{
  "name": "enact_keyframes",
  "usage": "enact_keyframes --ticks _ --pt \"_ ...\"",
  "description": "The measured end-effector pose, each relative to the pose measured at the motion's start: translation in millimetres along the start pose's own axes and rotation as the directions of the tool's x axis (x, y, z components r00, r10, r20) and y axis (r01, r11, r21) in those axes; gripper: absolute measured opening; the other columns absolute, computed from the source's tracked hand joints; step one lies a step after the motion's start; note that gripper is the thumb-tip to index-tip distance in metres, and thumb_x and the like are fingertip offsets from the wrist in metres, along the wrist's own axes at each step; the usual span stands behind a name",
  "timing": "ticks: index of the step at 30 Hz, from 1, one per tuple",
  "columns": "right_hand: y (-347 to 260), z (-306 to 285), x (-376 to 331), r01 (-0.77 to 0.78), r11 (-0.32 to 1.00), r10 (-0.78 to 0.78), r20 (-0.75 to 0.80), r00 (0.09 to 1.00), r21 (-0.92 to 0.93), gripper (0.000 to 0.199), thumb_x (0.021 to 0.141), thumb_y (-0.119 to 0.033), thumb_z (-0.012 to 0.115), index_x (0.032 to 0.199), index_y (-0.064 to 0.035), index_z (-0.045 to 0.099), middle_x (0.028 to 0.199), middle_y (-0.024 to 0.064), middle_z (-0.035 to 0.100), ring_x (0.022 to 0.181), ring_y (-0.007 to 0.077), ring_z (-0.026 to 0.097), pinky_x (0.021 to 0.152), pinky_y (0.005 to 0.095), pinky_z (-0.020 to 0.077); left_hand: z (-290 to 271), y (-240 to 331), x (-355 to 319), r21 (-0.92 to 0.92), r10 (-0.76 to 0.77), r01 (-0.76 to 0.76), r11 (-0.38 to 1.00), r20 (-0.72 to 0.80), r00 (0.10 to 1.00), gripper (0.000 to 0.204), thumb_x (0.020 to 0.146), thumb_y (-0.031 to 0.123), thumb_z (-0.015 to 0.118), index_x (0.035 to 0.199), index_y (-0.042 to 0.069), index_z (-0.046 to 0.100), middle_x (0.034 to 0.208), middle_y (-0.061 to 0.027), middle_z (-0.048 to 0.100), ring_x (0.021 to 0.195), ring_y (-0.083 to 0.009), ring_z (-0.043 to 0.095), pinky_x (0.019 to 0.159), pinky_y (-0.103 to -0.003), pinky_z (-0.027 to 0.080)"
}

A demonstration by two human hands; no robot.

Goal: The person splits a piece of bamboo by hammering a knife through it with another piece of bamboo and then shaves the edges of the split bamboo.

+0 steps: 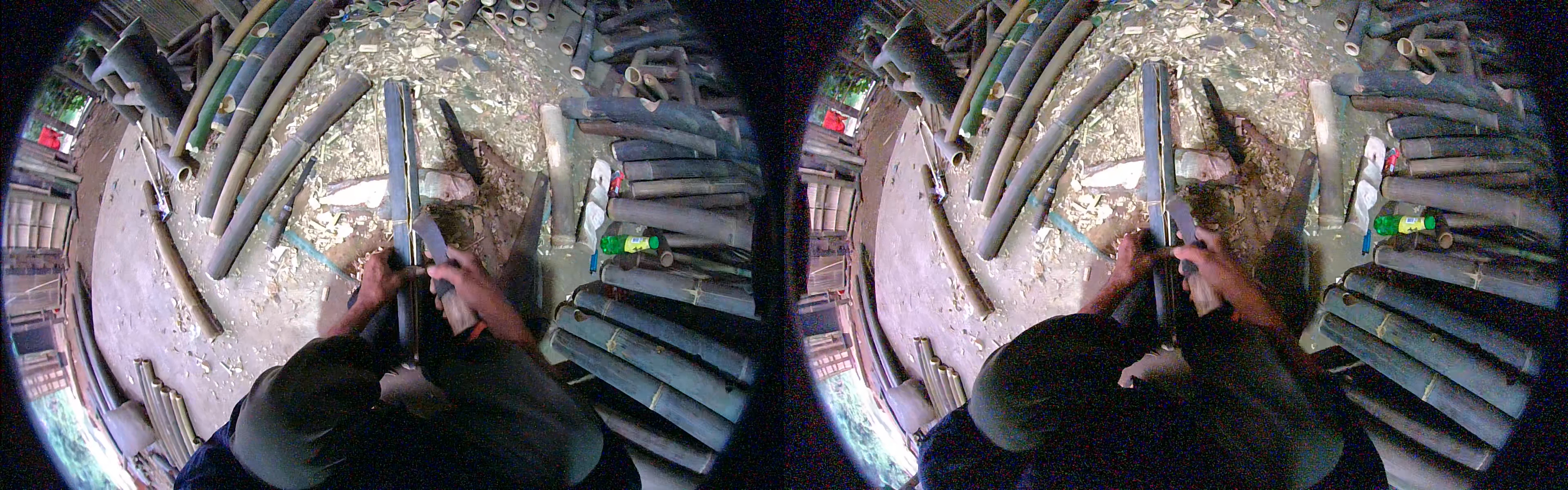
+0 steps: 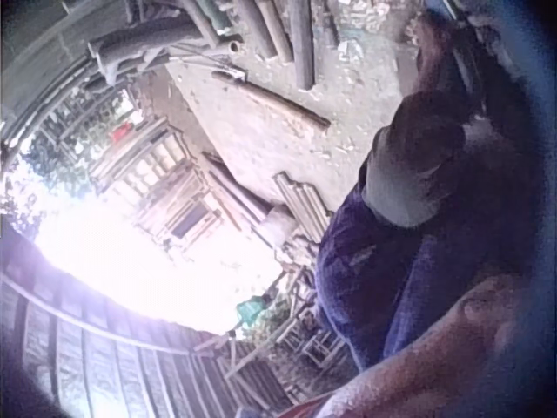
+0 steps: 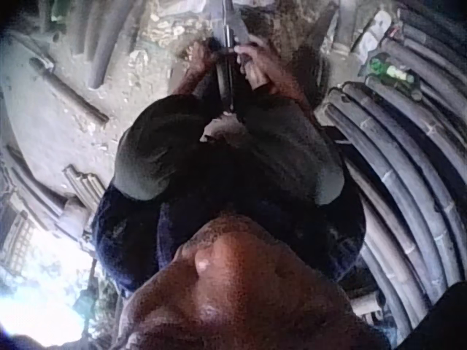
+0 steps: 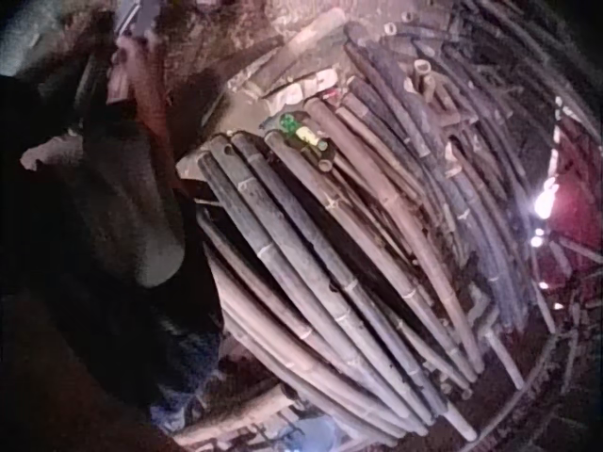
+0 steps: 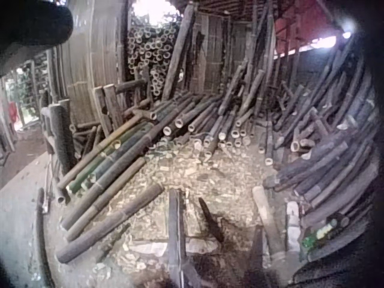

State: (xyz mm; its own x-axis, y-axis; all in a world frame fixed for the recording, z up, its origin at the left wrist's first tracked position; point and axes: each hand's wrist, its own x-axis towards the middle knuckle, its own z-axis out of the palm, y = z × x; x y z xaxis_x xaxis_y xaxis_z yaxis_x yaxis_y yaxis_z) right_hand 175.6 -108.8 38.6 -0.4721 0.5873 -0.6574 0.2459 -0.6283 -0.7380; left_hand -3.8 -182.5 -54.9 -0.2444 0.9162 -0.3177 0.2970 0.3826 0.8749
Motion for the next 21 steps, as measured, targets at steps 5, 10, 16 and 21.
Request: enact_keyframes --ticks 5,10,16,21 --pt "3.9 2.1 -14.2 0.062 0.993 -0.055 -0.067 0.996 0.104 0.028 0.087 -0.021 0.063 0.106 -0.002 0.057 0.07 0.0086 0.061 0.049 0.0186 0.059 0.045 0.0334 0.0504 6.7 -15.5 6.9 -0.019 0.067 -0.066 0.998 0.057 0.996 0.052 0.071 0.04 0.086 0.092 -0.004 0.067 0.077 -0.016 0.069 0.07 -0.0237 0.066 0.067 -0.038 0.052" --pt "1.7 -3.4 -4.3 0.053 0.989 -0.038 -0.102 0.994 0.141 0.024 0.087 -0.02 0.062 0.103 -0.0024 0.059 0.07 0.0091 0.061 0.047 0.0198 0.06 0.041 0.034 0.0491 5.4 -0.3 4.7 -0.018 0.012 -0.011 1.0 0.07 0.997 0.051 0.071 0.04 0.086 0.091 -0.004 0.067 0.077 -0.0163 0.069 0.069 -0.0238 0.066 0.066 -0.039 0.052" --pt "-12.4 5.6 67.6 0.369 0.929 -0.362 -0.138 0.922 0.03 0.024 0.084 -0.02 0.063 0.099 -0.0012 0.064 0.072 0.0071 0.063 0.05 0.0174 0.059 0.044 0.0339 0.0511 2.9 -13.0 10.5 0.027 0.06 -0.061 0.998 0.068 0.996 0.052 0.071 0.041 0.085 0.089 -0.004 0.066 0.073 -0.0161 0.067 0.066 -0.0247 0.063 0.064 -0.041 0.049" --pt "-26.1 -4.7 120.7 0.353 0.934 -0.357 -0.156 0.921 -0.05 0.028 0.082 -0.021 0.065 0.105 -0.0043 0.069 0.08 0.0057 0.066 0.063 0.0165 0.064 0.052 0.0319 0.0545 -0.1 4.1 4.8 0.031 -0.015 0.013 0.999 0.083 0.996 0.055 0.07 0.044 0.085 0.092 -0.004 0.067 0.074 -0.0165 0.068 0.067 -0.0253 0.063 0.066 -0.041 0.049"
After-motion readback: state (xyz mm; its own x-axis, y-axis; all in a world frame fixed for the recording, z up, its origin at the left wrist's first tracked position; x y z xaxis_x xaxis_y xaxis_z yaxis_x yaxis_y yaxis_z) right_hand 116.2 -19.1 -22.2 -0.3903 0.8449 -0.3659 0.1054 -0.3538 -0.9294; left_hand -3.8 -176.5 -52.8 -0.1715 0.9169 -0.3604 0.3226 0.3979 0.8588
